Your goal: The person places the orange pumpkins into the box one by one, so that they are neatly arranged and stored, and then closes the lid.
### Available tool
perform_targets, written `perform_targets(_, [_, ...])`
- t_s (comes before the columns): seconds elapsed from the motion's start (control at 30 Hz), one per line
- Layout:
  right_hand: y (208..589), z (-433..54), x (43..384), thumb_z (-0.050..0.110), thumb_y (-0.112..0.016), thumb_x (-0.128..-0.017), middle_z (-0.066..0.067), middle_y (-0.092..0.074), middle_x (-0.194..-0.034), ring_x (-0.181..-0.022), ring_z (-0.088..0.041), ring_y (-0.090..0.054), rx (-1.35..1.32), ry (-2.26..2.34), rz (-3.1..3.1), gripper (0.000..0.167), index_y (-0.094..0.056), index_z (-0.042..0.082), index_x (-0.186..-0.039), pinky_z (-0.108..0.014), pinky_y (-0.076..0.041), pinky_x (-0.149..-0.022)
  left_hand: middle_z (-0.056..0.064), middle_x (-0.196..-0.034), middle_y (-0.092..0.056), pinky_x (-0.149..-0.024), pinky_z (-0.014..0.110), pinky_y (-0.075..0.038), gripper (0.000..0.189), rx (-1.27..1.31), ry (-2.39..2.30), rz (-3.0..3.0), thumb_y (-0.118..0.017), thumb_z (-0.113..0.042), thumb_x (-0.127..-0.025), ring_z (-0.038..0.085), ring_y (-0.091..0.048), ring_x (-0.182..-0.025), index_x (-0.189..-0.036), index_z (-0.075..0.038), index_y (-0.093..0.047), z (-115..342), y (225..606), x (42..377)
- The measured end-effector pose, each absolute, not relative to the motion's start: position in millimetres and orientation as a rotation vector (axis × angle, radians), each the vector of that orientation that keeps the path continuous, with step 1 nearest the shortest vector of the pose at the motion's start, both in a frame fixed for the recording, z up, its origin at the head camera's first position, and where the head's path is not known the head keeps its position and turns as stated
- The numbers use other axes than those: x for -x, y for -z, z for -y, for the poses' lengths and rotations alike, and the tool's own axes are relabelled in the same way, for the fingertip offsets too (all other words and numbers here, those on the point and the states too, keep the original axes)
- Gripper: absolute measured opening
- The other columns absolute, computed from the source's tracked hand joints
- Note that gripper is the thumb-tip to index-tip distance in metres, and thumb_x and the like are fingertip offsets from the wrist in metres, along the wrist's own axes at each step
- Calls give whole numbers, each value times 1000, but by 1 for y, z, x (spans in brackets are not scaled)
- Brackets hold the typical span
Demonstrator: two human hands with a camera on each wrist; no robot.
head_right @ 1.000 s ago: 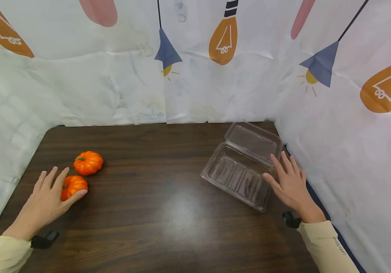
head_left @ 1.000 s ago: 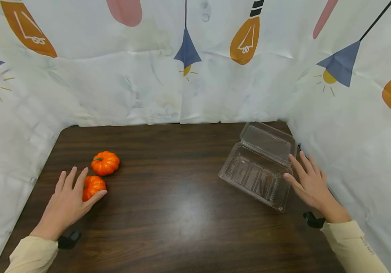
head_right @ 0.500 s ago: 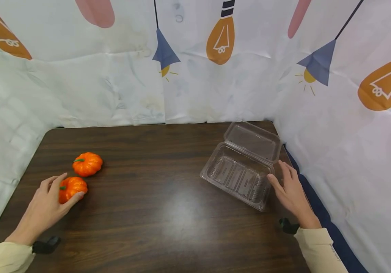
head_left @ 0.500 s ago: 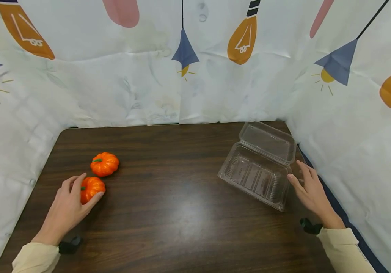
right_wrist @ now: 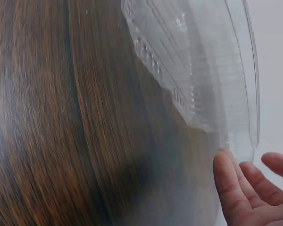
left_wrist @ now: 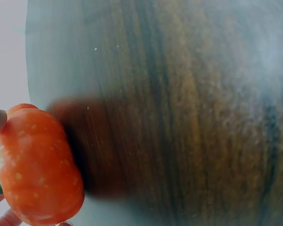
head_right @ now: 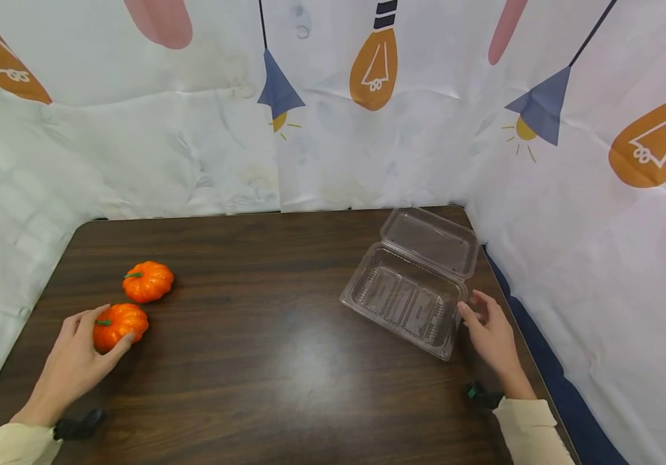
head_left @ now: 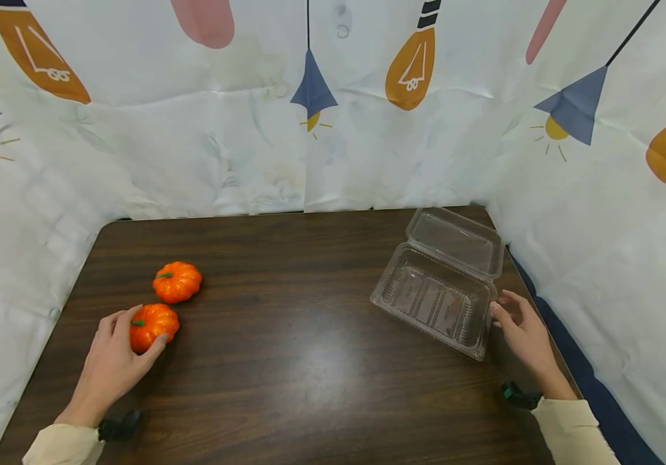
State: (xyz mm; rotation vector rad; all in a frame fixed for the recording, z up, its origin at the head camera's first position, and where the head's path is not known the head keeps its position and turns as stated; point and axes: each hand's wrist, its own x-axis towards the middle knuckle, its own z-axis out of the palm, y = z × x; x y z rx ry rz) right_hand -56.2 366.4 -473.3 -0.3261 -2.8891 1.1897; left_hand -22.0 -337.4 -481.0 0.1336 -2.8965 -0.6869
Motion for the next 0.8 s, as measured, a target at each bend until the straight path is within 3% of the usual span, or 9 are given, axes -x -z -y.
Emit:
perform_targets(0.07, [476,-366,55,45,-52,-107,-22,-56,-141,-83,22,-55,359,-1279,2865,67,-37,4,-157,-10,-49,-71,39,-135,-40,-85,71,-42,71,-155,696,2899,-76,-31,-91,56,-43,-113,-142,8,-46,338,482,21])
perform_targets(0.2, [480,-365,54,39,-53,-108,13,-60,-120,-85,15,-62,393,-1459,2786,62,-39,1,-155,-9,-52,-76,39,-139,-36,-86,72,-42,75,-198,737,2916,-77,-31,-89,56,-45,-111,-145,6,-43,340,484,20])
perform_targets(0.3, [483,-365,53,34,-56,-107,26,-58,-108,-88,10,-66,379,-1648,2692,61,-39,-3,-153,-10,-55,-79,39,-140,-34,-86,72,-42,78,-194,768,2921,-78,-30,-88,56,-45,-110,-147,5,-42,343,486,19])
perform_targets(0.33, [484,-366,53,30,-56,-107,26,-60,-107,-88,8,-68,359,-1725,2646,59,-39,-4,-152,-11,-57,-80,39,-140,-35,-85,71,-42,78,-182,773,2916,-79,-29,-88,55,-45,-110,-147,5,-42,344,487,19])
perform_targets(0.43, [487,-367,52,25,-60,-106,17,-67,-106,-89,3,-70,307,-1957,2492,54,-41,-3,-148,-13,-58,-80,38,-136,-38,-78,45,-50,79,-151,763,2889,-83,-24,-84,46,-48,-99,-145,6,-44,347,489,19])
perform_targets(0.57, [491,-367,52,17,-61,-105,11,-72,-104,-89,-1,-72,261,-2177,2322,39,-48,7,-140,-16,-60,-79,37,-132,-42,-60,10,-33,83,-144,785,2845,-87,-21,-80,36,-49,-90,-144,8,-44,349,491,20])
perform_targets(0.8, [490,-367,52,8,-60,-104,7,-76,-97,-84,-6,-73,257,-2374,2158,34,-51,11,-137,-19,-61,-76,38,-135,-42,-63,-1,-34,89,-217,946,2794,-89,-22,-80,46,-48,-109,-148,10,-41,349,493,20])
